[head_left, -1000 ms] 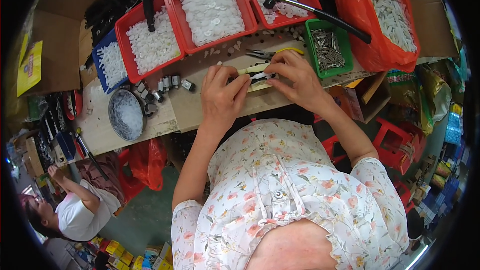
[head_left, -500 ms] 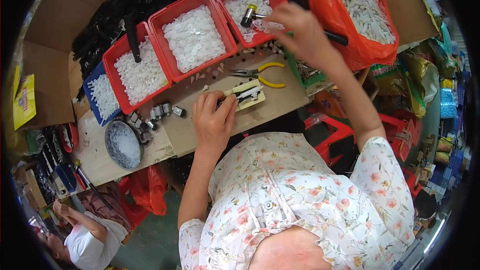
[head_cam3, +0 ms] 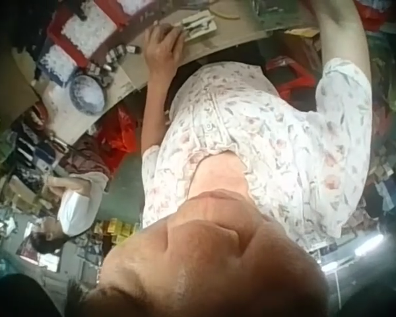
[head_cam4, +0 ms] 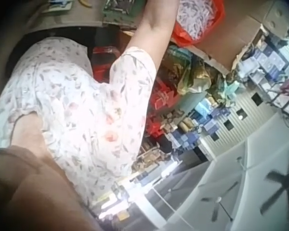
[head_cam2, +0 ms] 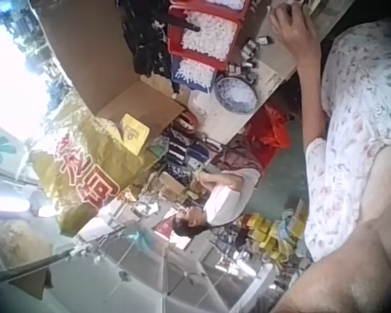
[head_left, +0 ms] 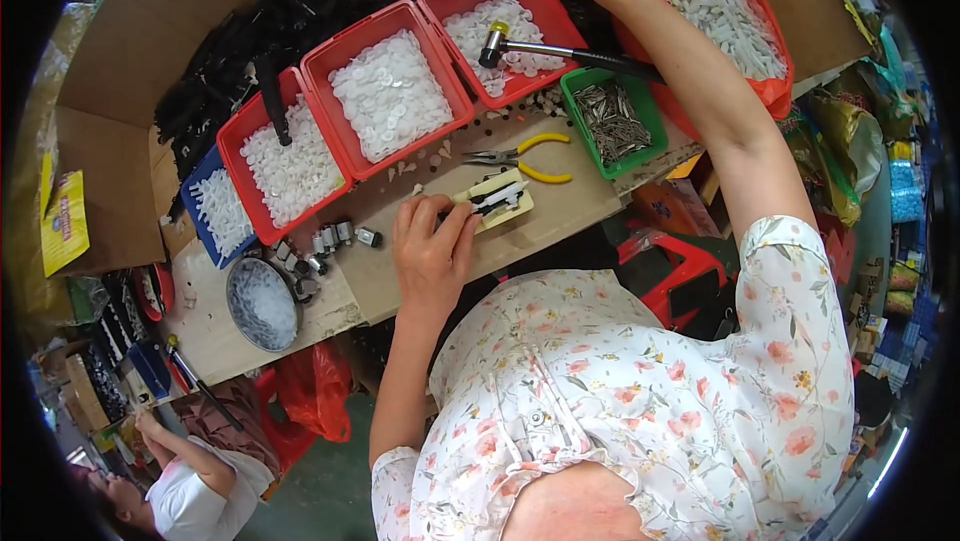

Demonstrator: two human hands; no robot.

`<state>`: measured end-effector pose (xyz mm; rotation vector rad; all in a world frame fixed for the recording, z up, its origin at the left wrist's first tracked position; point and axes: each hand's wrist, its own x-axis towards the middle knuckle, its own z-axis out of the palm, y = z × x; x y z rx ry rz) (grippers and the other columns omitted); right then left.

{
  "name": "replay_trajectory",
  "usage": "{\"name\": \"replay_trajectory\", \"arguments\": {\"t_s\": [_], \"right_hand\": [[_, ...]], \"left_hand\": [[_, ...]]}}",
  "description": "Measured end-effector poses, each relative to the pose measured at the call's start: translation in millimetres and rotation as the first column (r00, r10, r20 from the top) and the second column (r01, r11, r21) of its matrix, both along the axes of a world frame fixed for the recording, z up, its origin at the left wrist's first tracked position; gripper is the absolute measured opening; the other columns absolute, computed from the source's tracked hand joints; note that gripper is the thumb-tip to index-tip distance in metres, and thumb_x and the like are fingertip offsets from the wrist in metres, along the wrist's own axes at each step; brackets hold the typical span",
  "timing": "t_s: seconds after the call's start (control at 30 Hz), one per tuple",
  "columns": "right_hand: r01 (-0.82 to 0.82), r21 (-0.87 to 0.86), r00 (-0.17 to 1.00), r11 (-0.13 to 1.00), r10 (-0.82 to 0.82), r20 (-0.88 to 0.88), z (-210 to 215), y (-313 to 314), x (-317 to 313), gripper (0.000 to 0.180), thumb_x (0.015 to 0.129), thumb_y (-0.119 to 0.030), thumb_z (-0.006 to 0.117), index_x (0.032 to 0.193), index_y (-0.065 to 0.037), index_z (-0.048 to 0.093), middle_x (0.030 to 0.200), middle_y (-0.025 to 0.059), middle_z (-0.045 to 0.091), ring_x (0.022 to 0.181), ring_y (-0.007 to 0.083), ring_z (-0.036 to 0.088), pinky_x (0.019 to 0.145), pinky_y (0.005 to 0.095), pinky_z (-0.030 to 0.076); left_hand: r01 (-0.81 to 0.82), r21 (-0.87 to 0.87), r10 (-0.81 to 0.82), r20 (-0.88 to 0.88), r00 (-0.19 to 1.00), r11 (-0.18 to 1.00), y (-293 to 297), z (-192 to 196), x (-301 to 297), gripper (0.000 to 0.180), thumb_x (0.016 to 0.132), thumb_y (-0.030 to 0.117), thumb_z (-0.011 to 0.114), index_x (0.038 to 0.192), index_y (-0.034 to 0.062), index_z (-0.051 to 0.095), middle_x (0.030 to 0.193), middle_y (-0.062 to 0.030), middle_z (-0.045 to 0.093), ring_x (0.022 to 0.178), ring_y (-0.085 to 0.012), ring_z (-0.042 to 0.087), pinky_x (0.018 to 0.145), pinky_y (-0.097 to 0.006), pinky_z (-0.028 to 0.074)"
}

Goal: Assembling small mechanical or electrical parts into a housing using an assembly jig and tools at a workshop table.

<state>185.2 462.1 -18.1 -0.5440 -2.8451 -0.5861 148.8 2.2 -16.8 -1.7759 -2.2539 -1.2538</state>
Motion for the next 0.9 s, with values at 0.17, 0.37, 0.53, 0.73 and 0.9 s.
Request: {"name": "replay_trajectory", "arguments": {"t_s": [0.17,0.37,0.53,0.73,0.9], "right_hand": [[0.017,-0.065,0.990,0.998,-0.026,-0.141,74.4,-53.5,21.9,0.013,0.081,-0.013,0.062,0.077,-0.002,0.066,0.080,0.0197,0.065,0.079,0.0386,0.066,0.070,0.0463,0.054],[-0.075,-0.521,0.829,0.850,-0.237,-0.507,167.7,-184.8,61.6,0.011,0.078,-0.011,0.066,0.084,-0.004,0.072,0.091,0.0209,0.067,0.086,0.0378,0.065,0.074,0.0463,0.054],[-0.458,-0.805,0.713,0.377,-0.385,-0.586,109.4,-231.9,93.0,0.012,0.091,-0.010,0.066,0.093,0.002,0.069,0.077,0.0049,0.067,0.067,0.0110,0.063,0.065,0.0258,0.051],[-0.564,-0.822,0.735,-0.081,-0.503,-0.455,50.5,-285.2,88.7,0.017,0.090,-0.009,0.067,0.103,0.002,0.067,0.083,0.0026,0.067,0.071,0.0085,0.062,0.066,0.0232,0.050],[-0.493,-0.574,0.820,0.654,0.129,-0.558,57.6,-293.2,89.7,0.043,0.075,-0.015,0.078,0.115,-0.005,0.066,0.103,0.0067,0.063,0.100,0.0238,0.060,0.086,0.0353,0.047]], "left_hand": [[-0.047,0.035,0.046,0.017,0.999,0.998,-5.3,2.5,-7.2,0.015,0.075,0.004,0.075,0.089,0.0013,0.070,0.091,-0.0101,0.062,0.093,-0.0308,0.057,0.080,-0.040,0.047],[-0.108,0.097,0.100,0.080,0.992,0.989,-9.0,17.7,-18.3,0.022,0.075,0.002,0.075,0.097,0.0016,0.071,0.095,-0.0104,0.063,0.095,-0.0303,0.058,0.082,-0.038,0.048],[-0.197,0.141,0.059,0.654,0.754,0.970,3.4,32.7,-14.4,0.031,0.085,0.004,0.071,0.115,0.0009,0.068,0.109,-0.0115,0.066,0.097,-0.0188,0.062,0.081,-0.029,0.050],[-0.155,0.137,-0.062,0.911,0.408,0.978,1.0,29.5,-11.2,0.021,0.093,0.014,0.068,0.109,0.0006,0.071,0.085,-0.0007,0.068,0.070,-0.0061,0.062,0.059,-0.018,0.042],[-0.141,0.005,0.056,0.901,0.431,0.990,-12.2,23.0,-19.5,0.019,0.092,0.015,0.069,0.104,0.0003,0.072,0.082,-0.0007,0.067,0.068,-0.0046,0.059,0.055,-0.018,0.041]]}}
